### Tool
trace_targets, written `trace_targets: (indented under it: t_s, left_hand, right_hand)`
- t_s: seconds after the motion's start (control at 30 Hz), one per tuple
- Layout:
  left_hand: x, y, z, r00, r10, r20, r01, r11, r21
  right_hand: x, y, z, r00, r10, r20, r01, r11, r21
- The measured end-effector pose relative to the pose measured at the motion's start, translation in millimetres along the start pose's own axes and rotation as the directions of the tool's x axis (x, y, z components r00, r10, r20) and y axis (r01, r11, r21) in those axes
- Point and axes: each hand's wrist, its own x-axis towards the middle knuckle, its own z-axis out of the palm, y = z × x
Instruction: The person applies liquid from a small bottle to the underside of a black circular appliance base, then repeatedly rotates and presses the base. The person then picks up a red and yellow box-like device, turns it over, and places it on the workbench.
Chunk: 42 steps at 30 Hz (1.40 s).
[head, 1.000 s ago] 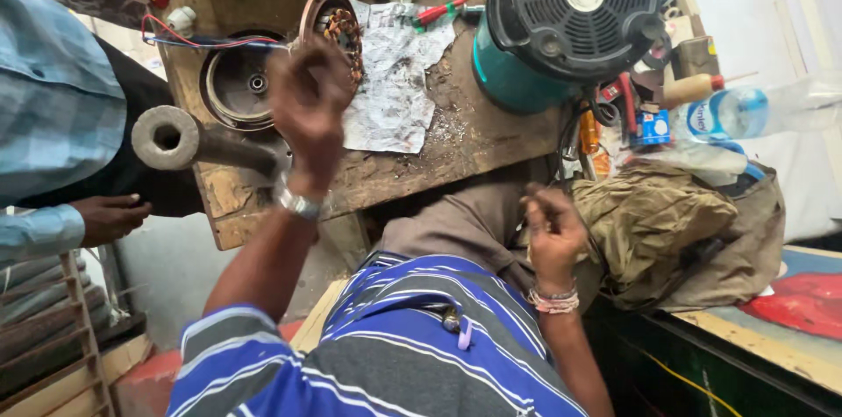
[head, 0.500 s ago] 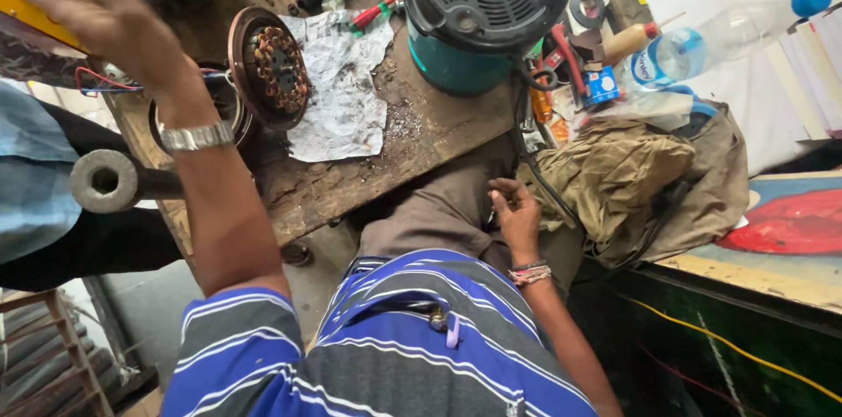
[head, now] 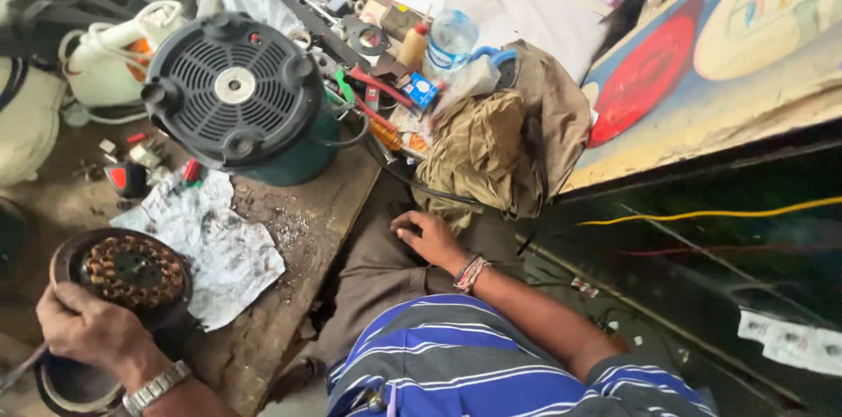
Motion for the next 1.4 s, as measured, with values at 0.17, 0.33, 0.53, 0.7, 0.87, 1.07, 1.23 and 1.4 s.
trace_targets:
  t_s: [0.17, 0.33, 0.53, 0.7, 0.87, 1.07, 1.23, 1.4]
  left_hand:
    - [3.7, -12.9, 4.4, 0.998, 0.048, -0.05, -0.045, 0.998, 0.052]
    - [25.1, -32.5, 21.9, 0.984, 0.073, -0.161, -0.055, 0.992, 0.115]
    - [52.5, -63.1, 59.0, 0.937, 0.083, -0.34, -0.05, 0.993, 0.104]
    - [55.2, -72.1, 61.7, 0.955, 0.045, -0.292, -0.032, 0.998, 0.05]
    - [47.6, -50.3, 41.5, 0.974, 0.042, -0.223, -0.047, 0.999, -0.015]
    - [12.9, 10.5, 26.5, 0.955, 0.155, -0.253, -0.175, 0.983, -0.06]
    - [-37.1, 49.9, 30.6, 0.991, 0.068, -0.116, -0.084, 0.986, -0.144]
    - [-62.5, 55.5, 12.6, 0.944, -0.301, 0.134, 0.257, 0.418, -0.871]
  right_hand:
    - [2.2, -11.6, -7.0, 0.999, 0.041, 0.029, -0.042, 0.999, 0.011]
    - [0.4, -16.2, -8.6, 0.998, 0.041, 0.039, -0.042, 0.999, 0.027]
    - [-0.3, -16.5, -10.0, 0.998, 0.036, 0.045, -0.038, 0.998, 0.046]
    - [2.5, -11.2, -8.9, 0.995, 0.08, 0.056, -0.082, 0.996, 0.037]
    - [2.3, -3.8, -4.0, 0.996, 0.028, 0.089, -0.031, 0.999, 0.029]
    - [4.2, -4.0, -4.0, 0.992, 0.078, 0.096, -0.08, 0.997, 0.021]
    - [3.1, -3.3, -3.6, 0.998, -0.002, 0.069, 0.0, 1.0, 0.018]
    - [0.2, 8.0, 1.9, 0.998, 0.019, 0.06, -0.019, 1.0, -0.001]
